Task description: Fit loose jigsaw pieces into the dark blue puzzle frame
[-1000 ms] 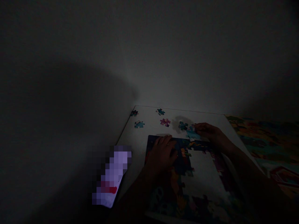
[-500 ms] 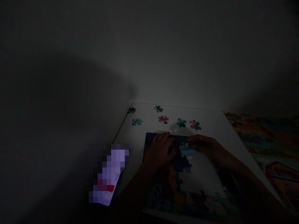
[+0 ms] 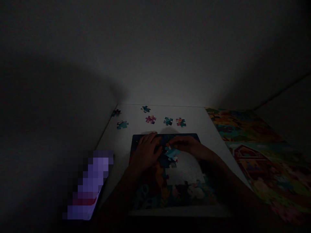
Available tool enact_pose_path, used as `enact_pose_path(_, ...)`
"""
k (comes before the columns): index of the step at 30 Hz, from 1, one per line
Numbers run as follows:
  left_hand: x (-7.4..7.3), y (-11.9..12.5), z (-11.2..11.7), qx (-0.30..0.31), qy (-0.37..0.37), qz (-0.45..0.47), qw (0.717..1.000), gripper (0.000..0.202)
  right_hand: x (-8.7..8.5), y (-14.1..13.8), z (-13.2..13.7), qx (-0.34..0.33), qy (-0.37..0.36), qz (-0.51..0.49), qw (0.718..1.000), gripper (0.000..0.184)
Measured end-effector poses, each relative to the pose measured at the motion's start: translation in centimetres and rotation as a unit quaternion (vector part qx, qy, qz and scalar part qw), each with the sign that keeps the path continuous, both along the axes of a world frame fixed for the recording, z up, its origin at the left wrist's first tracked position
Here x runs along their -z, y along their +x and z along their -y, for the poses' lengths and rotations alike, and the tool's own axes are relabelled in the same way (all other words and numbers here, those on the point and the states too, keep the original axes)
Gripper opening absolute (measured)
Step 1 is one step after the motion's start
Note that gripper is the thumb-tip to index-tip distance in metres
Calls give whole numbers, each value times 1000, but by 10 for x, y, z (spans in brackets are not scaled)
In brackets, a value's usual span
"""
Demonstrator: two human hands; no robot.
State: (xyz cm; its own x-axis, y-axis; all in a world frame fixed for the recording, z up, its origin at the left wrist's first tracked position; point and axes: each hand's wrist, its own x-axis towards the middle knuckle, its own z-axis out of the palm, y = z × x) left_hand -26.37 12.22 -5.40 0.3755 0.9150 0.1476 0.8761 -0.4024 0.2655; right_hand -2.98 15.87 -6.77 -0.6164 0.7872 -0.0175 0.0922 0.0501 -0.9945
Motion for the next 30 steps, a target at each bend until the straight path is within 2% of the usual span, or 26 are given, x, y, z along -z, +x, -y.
enact_pose_path(6, -1, 0, 1, -4, 0, 1, 1000, 39, -3, 1, 1, -16, 36, 18, 999, 29)
enact_pose_path(11, -1, -1, 1, -10, 41, 43, 998, 30, 1, 1, -1, -20, 47, 22, 998, 28)
enact_pose_path(17, -22, -9, 8, -90, 99, 28, 991, 30, 6, 2, -4, -27, 39, 12, 999, 28)
enact_pose_path(20, -29, -25, 21, -147, 100, -18, 984, 32, 5, 3, -4, -35, 38, 5, 999, 27)
enact_pose_path(24, -29, -59, 48, -224, 118, -87, 963, 39, 5, 4, -5, -39, 42, 4, 998, 24)
enact_pose_path(27, -29, -84, 64, -247, 137, -130, 950, 48, 8, 4, -7, -37, 40, 2, 999, 24)
enact_pose_path(30, -31, -100, 71, -271, 131, -136, 944, 55, 8, 3, -7, -38, 28, -5, 999, 26)
